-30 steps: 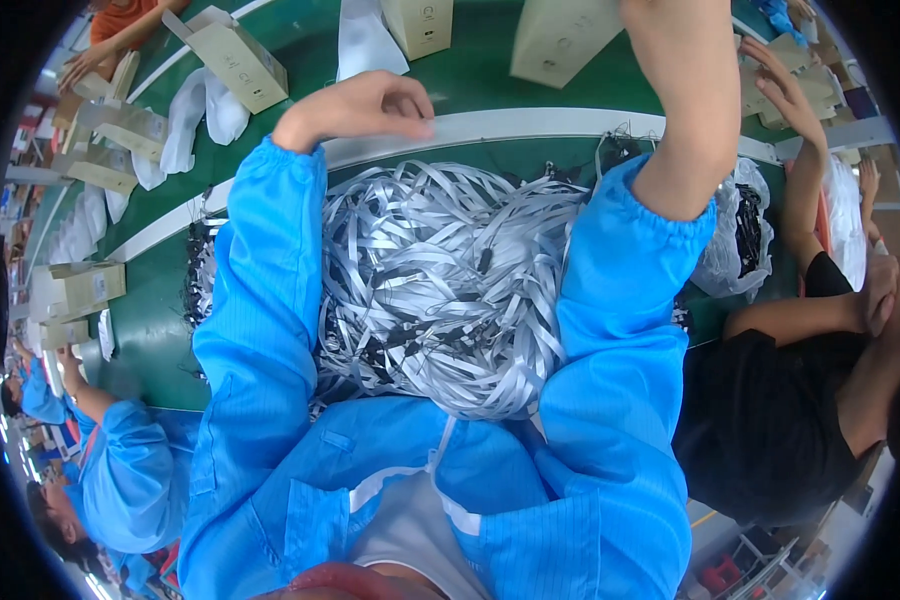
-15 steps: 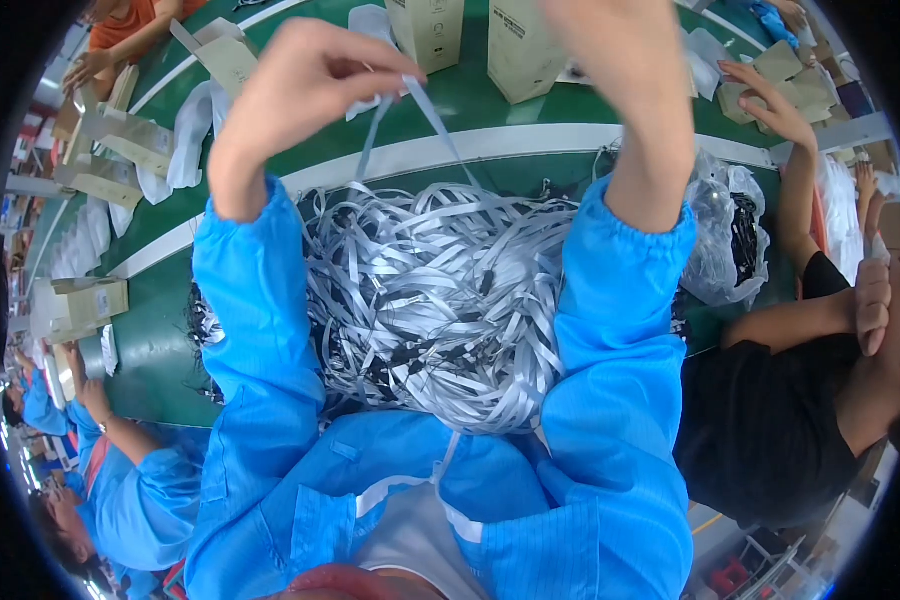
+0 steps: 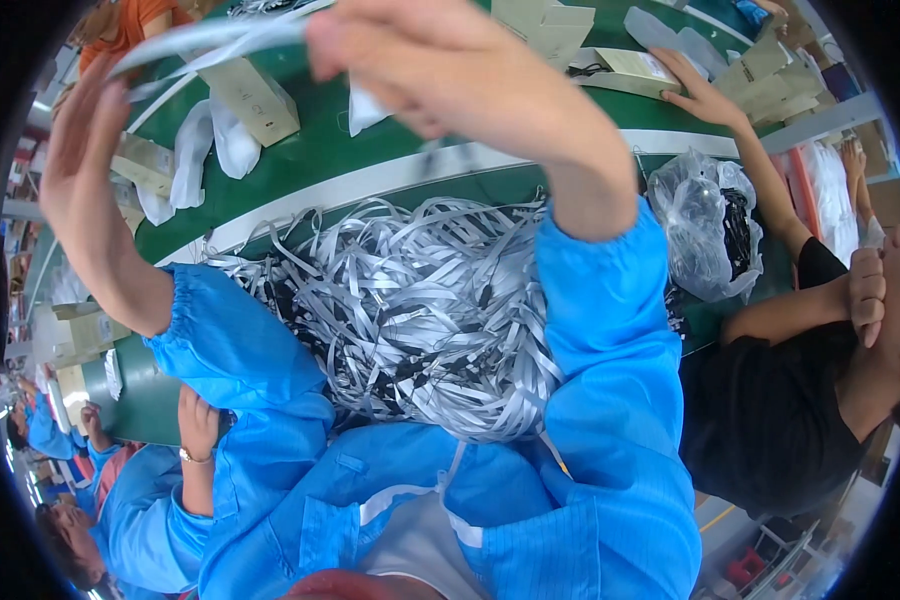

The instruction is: The person packs lanyards by picking up straps from a pile, folding them by hand, and inserting them into open cardboard boxes on the table.

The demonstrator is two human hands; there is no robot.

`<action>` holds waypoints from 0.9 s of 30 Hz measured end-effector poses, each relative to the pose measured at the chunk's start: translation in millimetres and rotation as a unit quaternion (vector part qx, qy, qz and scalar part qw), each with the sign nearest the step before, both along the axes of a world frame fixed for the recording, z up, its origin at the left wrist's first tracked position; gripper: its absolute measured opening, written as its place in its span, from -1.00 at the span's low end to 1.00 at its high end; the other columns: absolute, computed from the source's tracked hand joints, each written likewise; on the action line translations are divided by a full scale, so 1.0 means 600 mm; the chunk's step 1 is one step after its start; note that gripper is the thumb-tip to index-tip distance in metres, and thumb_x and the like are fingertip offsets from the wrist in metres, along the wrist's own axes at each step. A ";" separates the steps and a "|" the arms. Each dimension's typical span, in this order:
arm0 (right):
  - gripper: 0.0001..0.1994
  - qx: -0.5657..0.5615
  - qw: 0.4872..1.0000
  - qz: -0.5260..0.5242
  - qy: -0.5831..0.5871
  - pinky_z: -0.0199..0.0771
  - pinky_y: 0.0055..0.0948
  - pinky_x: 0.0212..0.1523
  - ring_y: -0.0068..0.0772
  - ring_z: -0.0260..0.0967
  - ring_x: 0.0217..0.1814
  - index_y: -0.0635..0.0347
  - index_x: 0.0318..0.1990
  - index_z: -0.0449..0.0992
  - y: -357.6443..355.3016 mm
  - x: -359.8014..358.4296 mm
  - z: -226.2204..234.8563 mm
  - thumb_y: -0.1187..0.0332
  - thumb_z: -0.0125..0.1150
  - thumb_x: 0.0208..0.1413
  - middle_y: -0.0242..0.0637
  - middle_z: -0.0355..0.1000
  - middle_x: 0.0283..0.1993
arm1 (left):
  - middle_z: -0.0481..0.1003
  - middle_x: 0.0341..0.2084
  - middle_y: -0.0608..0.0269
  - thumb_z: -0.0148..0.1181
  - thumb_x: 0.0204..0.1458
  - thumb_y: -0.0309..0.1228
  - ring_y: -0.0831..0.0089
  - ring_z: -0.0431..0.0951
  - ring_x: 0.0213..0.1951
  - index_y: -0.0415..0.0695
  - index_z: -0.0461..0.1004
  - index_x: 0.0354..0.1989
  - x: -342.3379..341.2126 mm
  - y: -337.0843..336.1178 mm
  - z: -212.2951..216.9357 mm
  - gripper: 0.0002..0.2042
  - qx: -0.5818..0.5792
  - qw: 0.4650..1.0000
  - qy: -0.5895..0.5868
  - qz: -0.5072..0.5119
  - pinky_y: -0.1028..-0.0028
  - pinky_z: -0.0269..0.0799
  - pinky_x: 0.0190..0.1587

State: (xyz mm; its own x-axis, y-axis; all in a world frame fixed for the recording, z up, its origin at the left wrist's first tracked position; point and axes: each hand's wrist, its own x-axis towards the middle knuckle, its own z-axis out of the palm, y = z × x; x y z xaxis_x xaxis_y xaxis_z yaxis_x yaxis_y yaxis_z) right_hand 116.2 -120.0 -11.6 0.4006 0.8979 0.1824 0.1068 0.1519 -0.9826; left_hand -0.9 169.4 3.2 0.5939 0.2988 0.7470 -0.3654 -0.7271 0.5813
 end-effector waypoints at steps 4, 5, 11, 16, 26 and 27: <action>-0.74 0.012 0.940 -0.220 -0.262 0.37 -0.62 -0.29 -0.63 0.42 -0.35 0.26 -0.15 0.55 -0.030 0.012 -0.009 0.23 0.08 0.44 -0.43 0.46 -0.43 | 0.44 0.17 -0.17 0.41 0.10 -0.38 0.11 0.52 0.18 -0.23 0.29 0.35 0.051 -0.113 -0.016 -0.35 0.052 0.980 -0.064 -0.179 0.18 0.41 0.26; -0.76 0.023 0.872 -0.284 -0.397 0.36 -0.64 -0.30 -0.64 0.43 -0.35 0.27 -0.14 0.56 -0.030 0.013 -0.010 0.25 0.11 0.42 -0.43 0.48 -0.42 | 0.38 0.22 -0.20 0.43 0.08 -0.34 0.10 0.49 0.21 -0.22 0.23 0.39 0.051 -0.143 -0.021 -0.29 0.072 0.966 -0.086 -0.233 0.16 0.38 0.27; -0.82 -0.160 0.848 -0.398 -0.312 0.31 -0.66 -0.33 -0.74 0.35 -0.34 0.32 -0.23 0.58 -0.018 -0.033 0.038 0.34 0.25 0.33 -0.49 0.50 -0.32 | 0.36 0.29 -0.21 0.30 0.24 -0.18 0.15 0.41 0.30 -0.30 0.08 0.46 0.159 -0.206 -0.058 -0.25 -0.036 0.860 0.072 -0.503 0.20 0.39 0.27; -0.79 -0.013 0.823 -0.508 -0.254 0.26 -0.71 -0.42 -0.76 0.31 -0.48 0.30 -0.29 0.57 -0.052 -0.008 0.035 0.33 0.23 0.35 -0.51 0.45 -0.46 | 0.57 -0.25 0.36 0.27 0.24 -0.26 0.56 0.49 -0.38 -0.19 0.32 0.27 0.223 -0.215 -0.083 -0.51 0.052 0.750 0.271 -0.602 0.54 0.32 -0.45; -0.79 0.125 0.823 -0.486 -0.267 0.41 -0.64 -0.25 -0.64 0.46 -0.33 0.23 -0.05 0.59 -0.053 -0.007 0.022 0.27 0.23 0.35 -0.40 0.56 -0.34 | 0.38 0.27 -0.22 0.04 0.38 -0.10 0.17 0.42 0.31 -0.28 0.10 0.45 0.267 -0.138 -0.095 -0.37 -0.273 0.636 0.274 -0.668 0.34 0.41 0.27; -0.78 0.062 0.839 -0.463 -0.280 0.42 -0.63 -0.23 -0.63 0.47 -0.32 0.25 -0.06 0.59 -0.048 -0.002 0.008 0.27 0.24 0.34 -0.37 0.58 -0.33 | 0.45 0.15 -0.15 -0.02 0.40 -0.07 0.23 0.49 0.17 -0.27 0.19 0.37 0.241 -0.169 -0.064 -0.43 -0.434 0.606 0.250 -0.619 0.40 0.44 0.15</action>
State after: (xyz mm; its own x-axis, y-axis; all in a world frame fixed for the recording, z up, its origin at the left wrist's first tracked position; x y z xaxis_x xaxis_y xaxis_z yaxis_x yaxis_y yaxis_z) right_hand 115.1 -148.8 -6.6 0.7365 0.2092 0.6433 0.6744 -0.1539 -0.7221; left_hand 143.9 68.0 -35.4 0.8512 -0.4547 0.2619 0.0608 0.5812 0.8115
